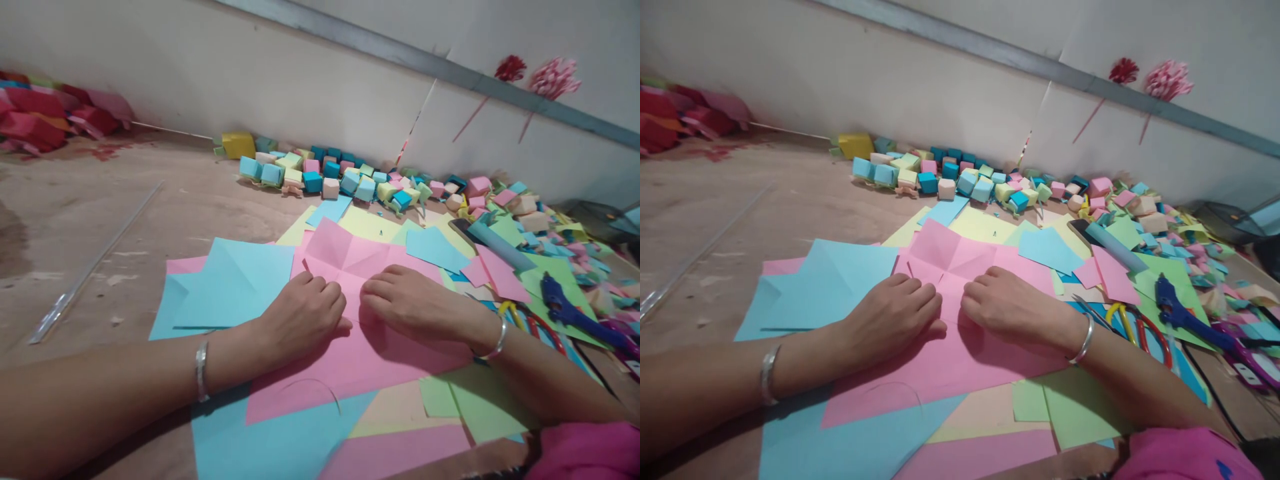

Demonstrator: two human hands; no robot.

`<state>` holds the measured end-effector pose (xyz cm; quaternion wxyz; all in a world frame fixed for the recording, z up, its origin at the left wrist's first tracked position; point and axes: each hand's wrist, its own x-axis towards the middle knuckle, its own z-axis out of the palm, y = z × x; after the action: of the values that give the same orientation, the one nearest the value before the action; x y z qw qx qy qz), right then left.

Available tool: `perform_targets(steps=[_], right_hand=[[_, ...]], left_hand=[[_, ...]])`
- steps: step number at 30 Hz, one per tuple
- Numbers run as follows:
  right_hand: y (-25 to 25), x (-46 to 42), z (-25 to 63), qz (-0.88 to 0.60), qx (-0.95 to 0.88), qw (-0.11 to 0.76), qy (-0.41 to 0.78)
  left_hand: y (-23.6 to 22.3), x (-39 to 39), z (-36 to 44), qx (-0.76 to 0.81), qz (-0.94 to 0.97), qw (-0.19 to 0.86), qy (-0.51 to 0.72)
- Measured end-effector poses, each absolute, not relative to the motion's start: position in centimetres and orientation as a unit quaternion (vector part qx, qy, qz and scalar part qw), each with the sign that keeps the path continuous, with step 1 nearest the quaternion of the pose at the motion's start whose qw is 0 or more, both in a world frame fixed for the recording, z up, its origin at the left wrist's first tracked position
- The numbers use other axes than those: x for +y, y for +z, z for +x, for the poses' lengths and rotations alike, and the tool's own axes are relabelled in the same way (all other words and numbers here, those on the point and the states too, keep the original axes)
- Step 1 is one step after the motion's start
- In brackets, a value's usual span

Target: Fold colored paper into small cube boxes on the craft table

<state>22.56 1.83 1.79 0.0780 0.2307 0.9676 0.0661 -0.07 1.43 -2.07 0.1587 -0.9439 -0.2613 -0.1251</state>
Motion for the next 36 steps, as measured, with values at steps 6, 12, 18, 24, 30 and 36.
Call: perform_targets(steps=[6,12,18,24,30,36], right_hand=[[1.6,1.9,22.3,0.242,0.968,0.068,0.017],[1.2,2.2,22.4,0.236,0.969,0.059,0.03],[1.4,2.2,22.4,0.246,0.967,0.055,0.048],[0.6,3.5,23.0,0.245,0.968,0.035,0.047],[0.9,3.5,23.2,0.246,0.969,0.034,-0.015],[0.9,2.5,21.9,0.291,0.956,0.039,0.012]], left_hand=[[-2.1,1.5,-0.1,-0.262,-0.942,0.164,-0.128],[-2.4,1.7,-0.1,-0.262,-0.935,0.186,-0.148],[-2.6,1.9,0.0,-0.259,-0.93,0.206,-0.159],[-2.5,1.5,-0.1,-0.267,-0.932,0.196,-0.146],[-2.4,1.2,-0.2,-0.272,-0.936,0.179,-0.131],[-2.6,2.1,0.0,-0.255,-0.933,0.205,-0.151]])
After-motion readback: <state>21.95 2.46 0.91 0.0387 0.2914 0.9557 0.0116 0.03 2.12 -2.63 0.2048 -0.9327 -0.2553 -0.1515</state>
